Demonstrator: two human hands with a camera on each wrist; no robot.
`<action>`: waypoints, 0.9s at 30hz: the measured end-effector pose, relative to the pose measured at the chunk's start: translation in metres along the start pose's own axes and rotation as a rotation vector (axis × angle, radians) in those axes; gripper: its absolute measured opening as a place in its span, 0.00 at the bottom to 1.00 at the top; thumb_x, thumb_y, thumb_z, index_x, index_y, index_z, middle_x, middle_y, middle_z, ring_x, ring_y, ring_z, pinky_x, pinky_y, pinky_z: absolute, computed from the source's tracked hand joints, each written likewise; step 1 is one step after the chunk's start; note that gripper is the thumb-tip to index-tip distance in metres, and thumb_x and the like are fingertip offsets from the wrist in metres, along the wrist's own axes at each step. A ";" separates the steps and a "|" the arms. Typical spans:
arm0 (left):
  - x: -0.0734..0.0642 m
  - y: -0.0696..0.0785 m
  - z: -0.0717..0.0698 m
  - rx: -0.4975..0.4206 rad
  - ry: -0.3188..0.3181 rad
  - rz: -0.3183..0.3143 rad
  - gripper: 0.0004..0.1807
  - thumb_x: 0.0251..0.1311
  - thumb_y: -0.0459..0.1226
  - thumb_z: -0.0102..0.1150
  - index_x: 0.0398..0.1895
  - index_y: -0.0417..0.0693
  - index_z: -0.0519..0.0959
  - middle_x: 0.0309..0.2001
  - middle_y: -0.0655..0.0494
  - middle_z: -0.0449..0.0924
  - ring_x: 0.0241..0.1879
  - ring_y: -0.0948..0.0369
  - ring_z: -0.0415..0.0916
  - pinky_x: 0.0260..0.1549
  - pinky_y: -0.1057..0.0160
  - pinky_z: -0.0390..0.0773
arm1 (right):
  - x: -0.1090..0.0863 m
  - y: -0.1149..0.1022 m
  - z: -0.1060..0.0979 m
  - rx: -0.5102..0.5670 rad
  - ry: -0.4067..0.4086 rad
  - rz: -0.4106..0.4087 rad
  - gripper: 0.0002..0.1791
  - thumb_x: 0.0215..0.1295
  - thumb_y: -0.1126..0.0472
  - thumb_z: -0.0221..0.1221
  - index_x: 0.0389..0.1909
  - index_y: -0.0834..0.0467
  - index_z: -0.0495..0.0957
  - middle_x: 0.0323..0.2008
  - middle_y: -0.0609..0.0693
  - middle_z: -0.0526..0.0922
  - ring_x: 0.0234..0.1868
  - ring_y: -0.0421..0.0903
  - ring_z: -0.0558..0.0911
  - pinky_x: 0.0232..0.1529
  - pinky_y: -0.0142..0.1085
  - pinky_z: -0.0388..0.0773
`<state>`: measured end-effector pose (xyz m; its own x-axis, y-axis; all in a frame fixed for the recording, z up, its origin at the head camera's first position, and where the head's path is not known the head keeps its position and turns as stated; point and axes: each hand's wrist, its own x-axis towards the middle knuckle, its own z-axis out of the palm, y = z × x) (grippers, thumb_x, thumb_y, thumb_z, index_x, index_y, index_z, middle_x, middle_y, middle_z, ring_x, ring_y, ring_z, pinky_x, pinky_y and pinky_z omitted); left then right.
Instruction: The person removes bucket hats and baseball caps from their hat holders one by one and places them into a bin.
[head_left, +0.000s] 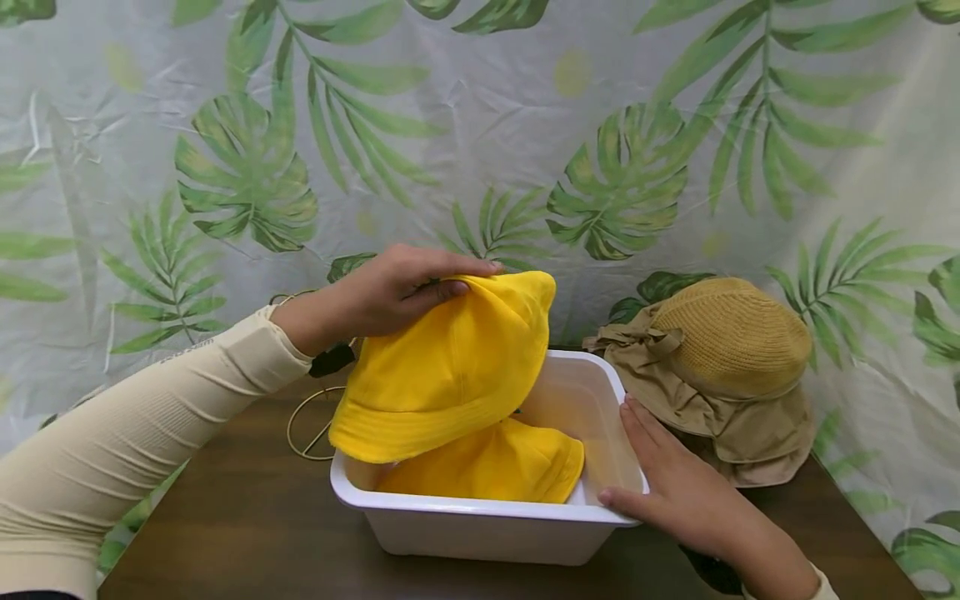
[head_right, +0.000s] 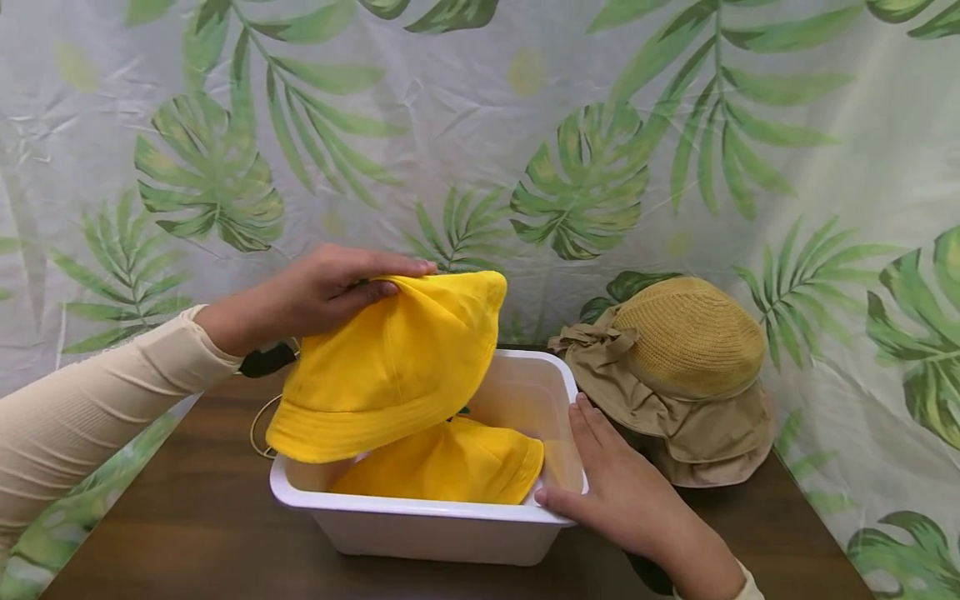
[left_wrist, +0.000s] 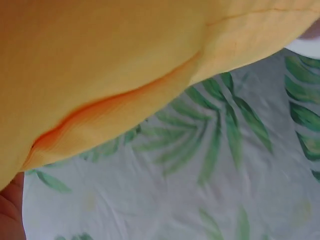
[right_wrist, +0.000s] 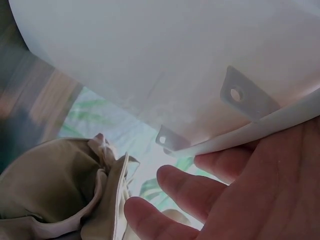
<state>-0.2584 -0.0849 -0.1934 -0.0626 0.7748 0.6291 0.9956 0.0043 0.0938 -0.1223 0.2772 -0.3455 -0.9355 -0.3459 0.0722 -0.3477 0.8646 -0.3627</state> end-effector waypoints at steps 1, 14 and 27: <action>0.002 0.000 0.004 -0.011 -0.006 0.012 0.21 0.63 0.22 0.57 0.60 0.36 0.78 0.58 0.48 0.81 0.56 0.57 0.78 0.53 0.60 0.78 | 0.000 0.000 0.000 0.001 0.003 -0.003 0.56 0.64 0.31 0.56 0.78 0.63 0.44 0.78 0.60 0.44 0.75 0.62 0.53 0.65 0.62 0.62; 0.011 0.002 0.044 -0.167 -0.124 0.116 0.19 0.65 0.23 0.56 0.60 0.32 0.75 0.61 0.42 0.77 0.63 0.56 0.73 0.61 0.59 0.73 | 0.000 0.001 0.001 -0.004 -0.002 0.004 0.57 0.63 0.29 0.55 0.79 0.62 0.45 0.79 0.58 0.43 0.75 0.61 0.53 0.65 0.61 0.62; 0.002 0.004 0.075 -0.299 -0.262 0.026 0.19 0.70 0.28 0.54 0.62 0.35 0.76 0.61 0.46 0.77 0.65 0.60 0.71 0.62 0.63 0.71 | -0.001 0.002 0.002 -0.009 0.002 -0.008 0.56 0.64 0.30 0.55 0.79 0.62 0.45 0.79 0.58 0.43 0.75 0.60 0.52 0.66 0.60 0.61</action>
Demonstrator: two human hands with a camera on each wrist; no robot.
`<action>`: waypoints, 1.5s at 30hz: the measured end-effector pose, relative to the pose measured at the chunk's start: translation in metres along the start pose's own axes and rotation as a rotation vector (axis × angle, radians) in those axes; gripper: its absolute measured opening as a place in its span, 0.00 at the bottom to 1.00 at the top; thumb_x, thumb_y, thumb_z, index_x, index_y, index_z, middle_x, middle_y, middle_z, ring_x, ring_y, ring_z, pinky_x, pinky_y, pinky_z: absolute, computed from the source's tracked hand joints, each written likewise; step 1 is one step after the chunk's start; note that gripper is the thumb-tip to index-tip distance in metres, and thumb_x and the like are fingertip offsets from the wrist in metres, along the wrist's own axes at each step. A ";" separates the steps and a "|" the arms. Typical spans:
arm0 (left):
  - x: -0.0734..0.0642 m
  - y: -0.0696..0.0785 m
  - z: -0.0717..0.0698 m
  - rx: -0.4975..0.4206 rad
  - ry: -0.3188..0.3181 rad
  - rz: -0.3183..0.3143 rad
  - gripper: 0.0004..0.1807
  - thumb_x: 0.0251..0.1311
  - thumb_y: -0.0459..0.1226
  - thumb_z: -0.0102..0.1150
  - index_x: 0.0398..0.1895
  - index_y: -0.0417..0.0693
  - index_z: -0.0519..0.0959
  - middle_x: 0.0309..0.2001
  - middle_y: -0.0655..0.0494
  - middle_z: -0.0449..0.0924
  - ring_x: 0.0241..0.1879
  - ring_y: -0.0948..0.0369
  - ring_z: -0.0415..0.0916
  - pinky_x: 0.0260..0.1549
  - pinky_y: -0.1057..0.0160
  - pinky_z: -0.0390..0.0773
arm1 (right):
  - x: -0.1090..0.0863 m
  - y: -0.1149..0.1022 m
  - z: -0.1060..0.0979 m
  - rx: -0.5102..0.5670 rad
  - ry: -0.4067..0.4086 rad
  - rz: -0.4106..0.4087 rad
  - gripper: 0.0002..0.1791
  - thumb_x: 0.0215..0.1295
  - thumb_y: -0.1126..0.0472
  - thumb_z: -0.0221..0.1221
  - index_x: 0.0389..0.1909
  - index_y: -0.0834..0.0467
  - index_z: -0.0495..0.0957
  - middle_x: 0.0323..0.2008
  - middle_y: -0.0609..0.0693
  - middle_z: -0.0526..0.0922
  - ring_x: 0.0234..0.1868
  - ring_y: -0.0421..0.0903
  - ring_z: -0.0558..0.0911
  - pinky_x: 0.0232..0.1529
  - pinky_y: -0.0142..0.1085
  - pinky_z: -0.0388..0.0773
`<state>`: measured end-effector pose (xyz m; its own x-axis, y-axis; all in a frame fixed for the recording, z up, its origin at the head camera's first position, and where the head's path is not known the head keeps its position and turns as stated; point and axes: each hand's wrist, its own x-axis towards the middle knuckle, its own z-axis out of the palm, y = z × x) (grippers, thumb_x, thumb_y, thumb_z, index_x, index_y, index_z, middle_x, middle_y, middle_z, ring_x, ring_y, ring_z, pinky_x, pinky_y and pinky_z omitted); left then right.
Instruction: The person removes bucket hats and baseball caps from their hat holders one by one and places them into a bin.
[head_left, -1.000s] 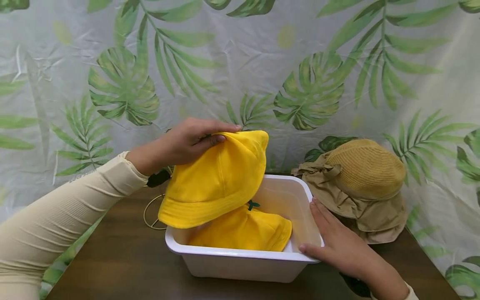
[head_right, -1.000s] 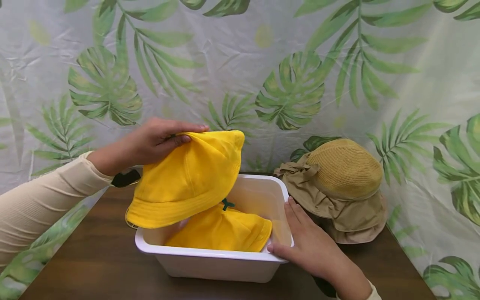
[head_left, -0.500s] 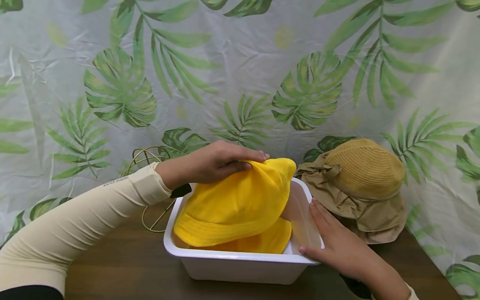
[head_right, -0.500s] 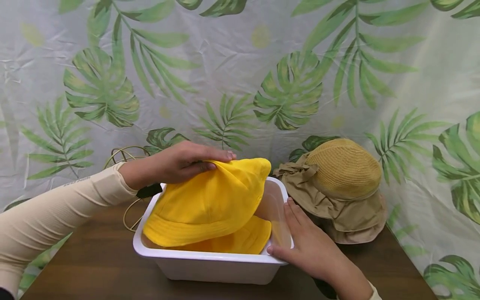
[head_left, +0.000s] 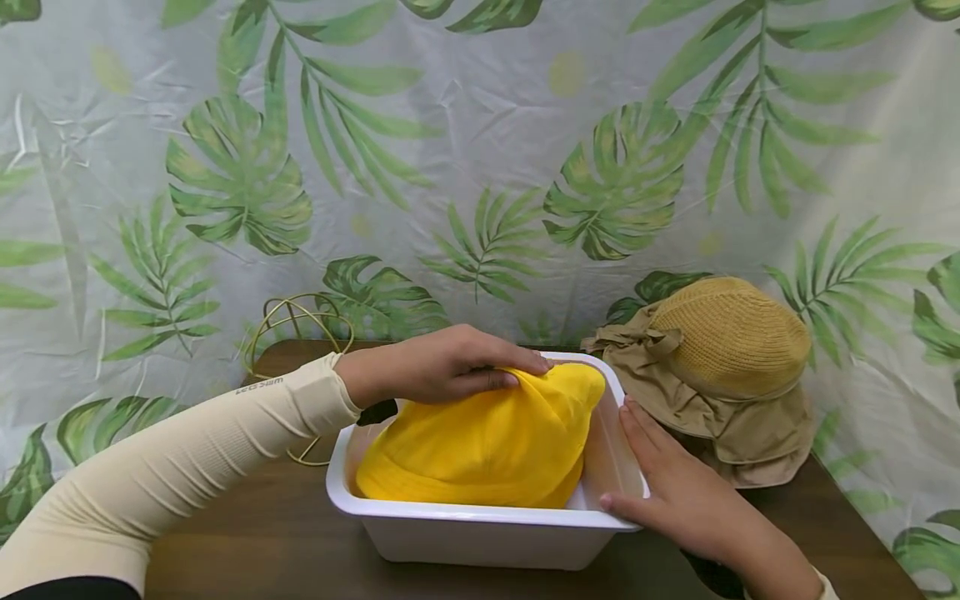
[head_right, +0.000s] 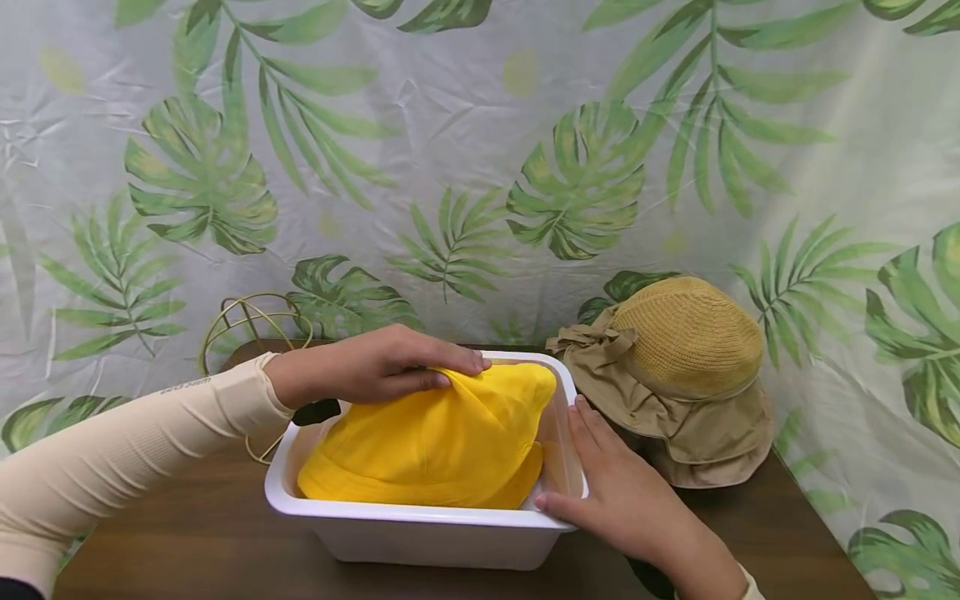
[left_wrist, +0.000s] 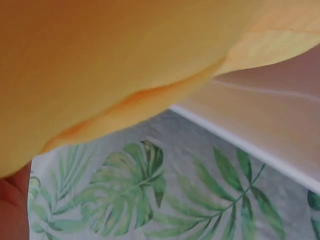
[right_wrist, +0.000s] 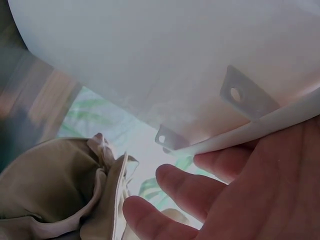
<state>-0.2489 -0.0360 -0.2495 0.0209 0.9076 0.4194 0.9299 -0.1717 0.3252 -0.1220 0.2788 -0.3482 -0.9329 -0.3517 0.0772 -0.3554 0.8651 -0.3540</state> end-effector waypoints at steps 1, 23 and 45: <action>0.000 -0.001 0.002 -0.016 -0.017 -0.018 0.19 0.70 0.29 0.54 0.63 0.36 0.76 0.62 0.47 0.77 0.65 0.61 0.70 0.62 0.63 0.70 | 0.000 0.000 0.000 -0.003 0.001 0.002 0.56 0.64 0.30 0.55 0.79 0.62 0.45 0.79 0.58 0.43 0.75 0.60 0.52 0.66 0.60 0.61; -0.017 -0.023 0.038 -0.043 -0.260 -0.358 0.22 0.75 0.42 0.49 0.69 0.51 0.73 0.65 0.62 0.74 0.64 0.70 0.68 0.64 0.68 0.65 | 0.004 -0.002 -0.002 -0.019 -0.004 0.011 0.58 0.63 0.28 0.54 0.79 0.63 0.45 0.78 0.59 0.44 0.75 0.60 0.53 0.65 0.61 0.62; -0.047 0.014 0.006 0.178 -0.179 -0.526 0.31 0.73 0.50 0.51 0.74 0.47 0.66 0.74 0.53 0.61 0.74 0.56 0.53 0.71 0.51 0.57 | 0.001 -0.001 -0.002 0.001 0.004 0.007 0.58 0.63 0.31 0.57 0.79 0.62 0.43 0.79 0.58 0.43 0.74 0.61 0.55 0.64 0.61 0.64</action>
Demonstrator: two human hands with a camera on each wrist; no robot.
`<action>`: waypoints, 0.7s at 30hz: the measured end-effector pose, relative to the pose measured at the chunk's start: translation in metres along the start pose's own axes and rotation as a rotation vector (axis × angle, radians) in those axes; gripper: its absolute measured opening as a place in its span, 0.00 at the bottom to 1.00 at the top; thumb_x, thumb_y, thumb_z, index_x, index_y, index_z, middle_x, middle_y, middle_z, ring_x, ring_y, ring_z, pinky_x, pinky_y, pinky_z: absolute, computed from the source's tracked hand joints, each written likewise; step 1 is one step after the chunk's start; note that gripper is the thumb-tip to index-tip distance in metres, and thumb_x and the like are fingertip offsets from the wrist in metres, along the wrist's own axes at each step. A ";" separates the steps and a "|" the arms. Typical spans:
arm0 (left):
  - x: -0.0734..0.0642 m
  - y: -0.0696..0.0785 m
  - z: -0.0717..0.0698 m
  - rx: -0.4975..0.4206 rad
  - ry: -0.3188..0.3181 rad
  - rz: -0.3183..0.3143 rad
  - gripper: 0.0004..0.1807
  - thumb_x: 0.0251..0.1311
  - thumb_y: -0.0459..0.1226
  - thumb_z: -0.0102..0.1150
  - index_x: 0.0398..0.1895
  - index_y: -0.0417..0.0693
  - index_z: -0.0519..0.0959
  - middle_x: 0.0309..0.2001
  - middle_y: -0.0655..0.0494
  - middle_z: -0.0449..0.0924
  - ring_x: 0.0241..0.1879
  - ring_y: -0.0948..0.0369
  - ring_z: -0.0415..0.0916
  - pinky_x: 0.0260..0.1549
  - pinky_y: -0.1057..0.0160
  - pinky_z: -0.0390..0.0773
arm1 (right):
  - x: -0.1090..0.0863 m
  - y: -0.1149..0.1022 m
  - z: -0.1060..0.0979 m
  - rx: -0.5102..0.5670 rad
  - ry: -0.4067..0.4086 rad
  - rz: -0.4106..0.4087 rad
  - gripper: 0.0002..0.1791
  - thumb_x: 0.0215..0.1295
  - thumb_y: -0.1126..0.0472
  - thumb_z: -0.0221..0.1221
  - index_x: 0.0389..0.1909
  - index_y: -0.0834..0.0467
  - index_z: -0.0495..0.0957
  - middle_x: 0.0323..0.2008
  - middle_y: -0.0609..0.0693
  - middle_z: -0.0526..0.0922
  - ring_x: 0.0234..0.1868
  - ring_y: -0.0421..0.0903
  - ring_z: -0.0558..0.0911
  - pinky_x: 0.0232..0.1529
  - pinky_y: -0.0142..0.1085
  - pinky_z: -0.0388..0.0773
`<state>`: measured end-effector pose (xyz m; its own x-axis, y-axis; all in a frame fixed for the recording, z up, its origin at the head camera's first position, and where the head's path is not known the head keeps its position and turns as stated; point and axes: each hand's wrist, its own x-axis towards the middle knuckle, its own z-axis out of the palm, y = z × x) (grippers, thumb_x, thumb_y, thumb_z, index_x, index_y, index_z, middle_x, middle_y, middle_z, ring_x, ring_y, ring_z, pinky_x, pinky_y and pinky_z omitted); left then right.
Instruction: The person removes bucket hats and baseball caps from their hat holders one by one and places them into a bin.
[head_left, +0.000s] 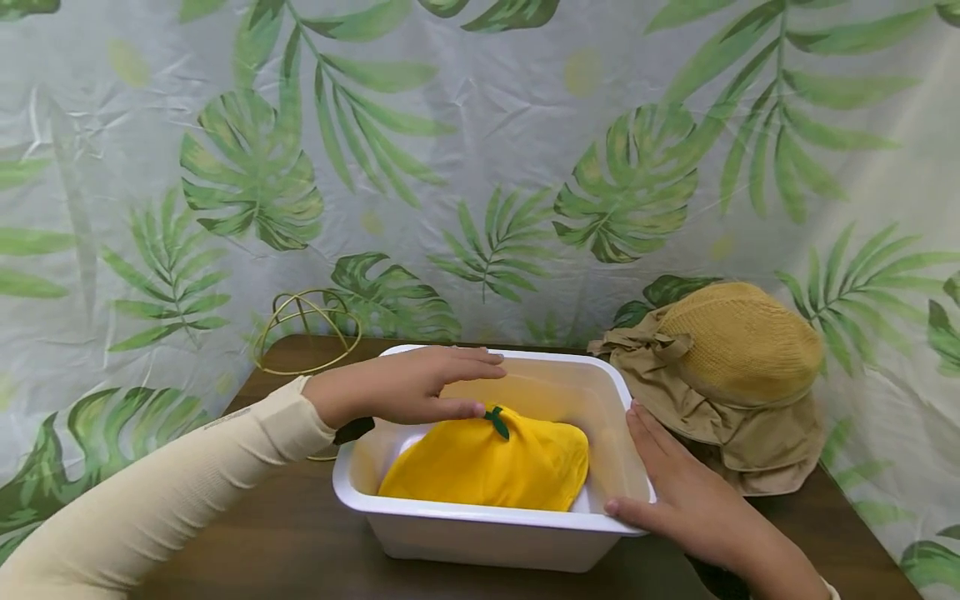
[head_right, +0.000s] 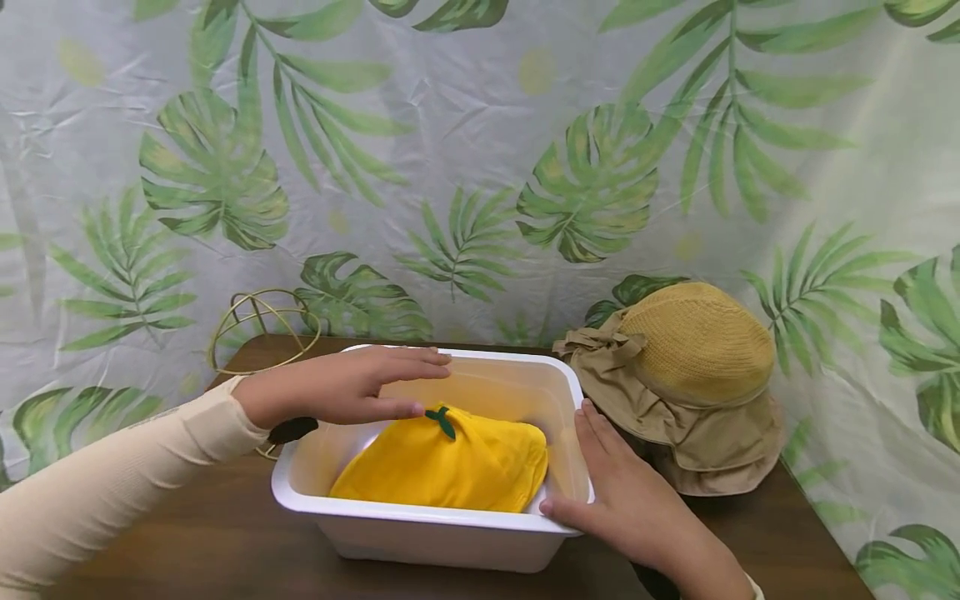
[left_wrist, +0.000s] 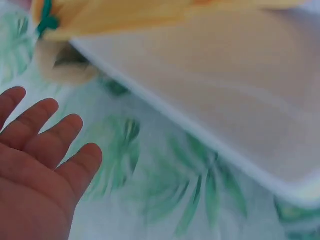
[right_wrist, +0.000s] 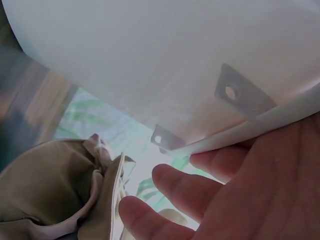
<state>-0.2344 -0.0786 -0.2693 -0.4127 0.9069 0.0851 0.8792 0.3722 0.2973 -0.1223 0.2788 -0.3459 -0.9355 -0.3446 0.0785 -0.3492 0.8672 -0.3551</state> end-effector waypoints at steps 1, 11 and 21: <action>-0.010 0.003 -0.002 0.035 0.051 0.001 0.31 0.72 0.49 0.53 0.73 0.46 0.67 0.73 0.52 0.62 0.74 0.55 0.55 0.70 0.49 0.58 | 0.000 -0.001 0.000 -0.001 0.000 -0.002 0.58 0.63 0.30 0.57 0.79 0.62 0.44 0.79 0.58 0.44 0.74 0.61 0.55 0.64 0.60 0.64; -0.108 0.034 0.047 0.024 0.414 -0.348 0.31 0.72 0.48 0.54 0.70 0.39 0.68 0.74 0.48 0.61 0.73 0.46 0.56 0.66 0.39 0.61 | -0.001 0.000 -0.002 -0.022 -0.001 -0.006 0.58 0.62 0.30 0.57 0.79 0.62 0.44 0.78 0.59 0.44 0.74 0.61 0.55 0.63 0.61 0.64; -0.124 0.034 0.090 0.147 0.461 -0.571 0.51 0.62 0.63 0.56 0.73 0.31 0.60 0.75 0.40 0.54 0.75 0.43 0.47 0.67 0.35 0.54 | 0.002 -0.002 0.000 0.003 0.000 -0.014 0.58 0.63 0.32 0.58 0.78 0.63 0.43 0.78 0.60 0.44 0.74 0.62 0.54 0.64 0.61 0.62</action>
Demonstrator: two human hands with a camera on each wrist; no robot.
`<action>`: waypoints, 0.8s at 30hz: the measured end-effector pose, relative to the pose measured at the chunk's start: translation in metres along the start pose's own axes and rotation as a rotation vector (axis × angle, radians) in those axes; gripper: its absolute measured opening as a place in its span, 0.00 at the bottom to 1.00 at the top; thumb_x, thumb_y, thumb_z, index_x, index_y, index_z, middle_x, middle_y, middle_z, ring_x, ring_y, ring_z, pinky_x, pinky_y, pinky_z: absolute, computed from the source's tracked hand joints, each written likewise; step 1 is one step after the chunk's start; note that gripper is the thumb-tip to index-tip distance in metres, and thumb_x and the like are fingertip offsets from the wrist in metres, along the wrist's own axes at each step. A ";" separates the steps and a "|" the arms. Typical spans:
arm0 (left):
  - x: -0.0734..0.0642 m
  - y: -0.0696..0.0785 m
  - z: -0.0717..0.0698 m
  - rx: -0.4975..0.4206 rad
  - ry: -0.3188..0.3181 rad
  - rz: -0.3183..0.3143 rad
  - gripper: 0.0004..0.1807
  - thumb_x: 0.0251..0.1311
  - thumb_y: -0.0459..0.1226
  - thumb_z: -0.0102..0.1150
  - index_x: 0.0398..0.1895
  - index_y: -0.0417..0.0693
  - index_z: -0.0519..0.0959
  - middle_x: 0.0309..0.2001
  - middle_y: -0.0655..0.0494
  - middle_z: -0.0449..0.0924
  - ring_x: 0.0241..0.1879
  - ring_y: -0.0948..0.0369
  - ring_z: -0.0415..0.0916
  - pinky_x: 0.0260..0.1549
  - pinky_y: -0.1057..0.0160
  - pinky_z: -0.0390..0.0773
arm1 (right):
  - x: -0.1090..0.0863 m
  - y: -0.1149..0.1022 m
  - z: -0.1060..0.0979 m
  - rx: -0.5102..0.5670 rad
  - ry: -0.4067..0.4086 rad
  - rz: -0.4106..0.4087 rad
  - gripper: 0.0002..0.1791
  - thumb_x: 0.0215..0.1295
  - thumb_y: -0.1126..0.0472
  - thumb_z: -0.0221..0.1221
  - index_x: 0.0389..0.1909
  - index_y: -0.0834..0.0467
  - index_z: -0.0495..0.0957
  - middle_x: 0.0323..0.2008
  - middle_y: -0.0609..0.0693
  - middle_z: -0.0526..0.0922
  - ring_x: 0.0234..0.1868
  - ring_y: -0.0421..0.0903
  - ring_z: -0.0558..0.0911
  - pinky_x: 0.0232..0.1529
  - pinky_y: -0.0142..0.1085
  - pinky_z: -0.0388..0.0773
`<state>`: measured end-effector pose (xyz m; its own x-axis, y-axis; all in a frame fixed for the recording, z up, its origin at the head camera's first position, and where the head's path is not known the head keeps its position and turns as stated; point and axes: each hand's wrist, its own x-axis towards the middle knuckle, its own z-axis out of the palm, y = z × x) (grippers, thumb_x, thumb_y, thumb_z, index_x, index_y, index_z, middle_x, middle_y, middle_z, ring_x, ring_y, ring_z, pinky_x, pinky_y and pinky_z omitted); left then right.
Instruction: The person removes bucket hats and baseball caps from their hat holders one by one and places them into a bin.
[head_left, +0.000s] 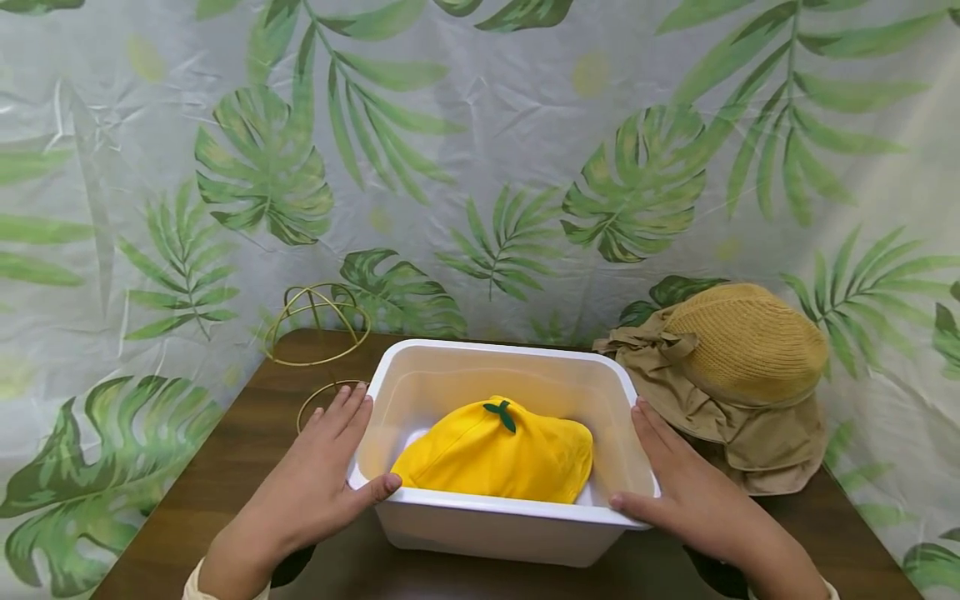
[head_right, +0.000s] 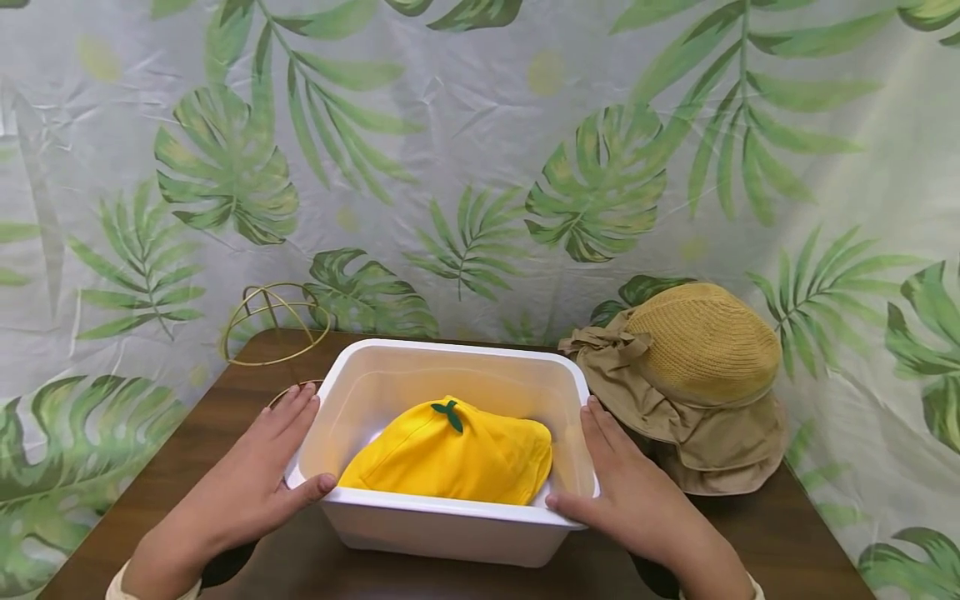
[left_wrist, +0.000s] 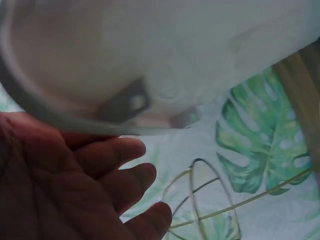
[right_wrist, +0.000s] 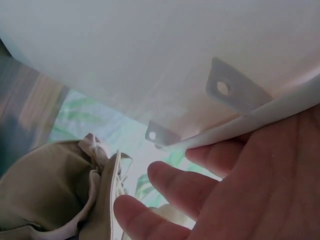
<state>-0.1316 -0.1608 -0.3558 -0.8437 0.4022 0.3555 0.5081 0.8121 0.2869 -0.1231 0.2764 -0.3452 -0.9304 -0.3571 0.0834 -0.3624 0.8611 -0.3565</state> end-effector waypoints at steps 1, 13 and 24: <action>0.000 -0.001 0.003 0.012 0.005 -0.008 0.52 0.61 0.64 0.56 0.73 0.31 0.60 0.75 0.40 0.54 0.75 0.43 0.47 0.67 0.36 0.55 | 0.000 0.000 0.000 0.004 -0.001 0.002 0.58 0.63 0.32 0.58 0.79 0.63 0.43 0.78 0.60 0.44 0.74 0.62 0.54 0.64 0.61 0.62; 0.000 0.001 0.018 0.047 0.119 -0.007 0.49 0.58 0.63 0.59 0.71 0.33 0.65 0.73 0.41 0.61 0.74 0.44 0.52 0.65 0.33 0.55 | 0.004 0.001 0.000 0.067 -0.024 0.016 0.59 0.63 0.33 0.60 0.79 0.62 0.40 0.79 0.60 0.41 0.74 0.64 0.53 0.64 0.63 0.61; -0.009 0.011 0.015 0.094 0.096 -0.031 0.50 0.57 0.64 0.59 0.69 0.31 0.67 0.71 0.40 0.64 0.72 0.43 0.56 0.65 0.34 0.57 | 0.002 0.006 0.000 0.162 -0.033 -0.023 0.58 0.64 0.41 0.63 0.80 0.56 0.36 0.79 0.57 0.37 0.75 0.62 0.49 0.62 0.64 0.61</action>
<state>-0.1214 -0.1493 -0.3694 -0.8361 0.3377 0.4323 0.4595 0.8615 0.2158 -0.1275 0.2809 -0.3471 -0.9187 -0.3898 0.0637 -0.3673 0.7839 -0.5006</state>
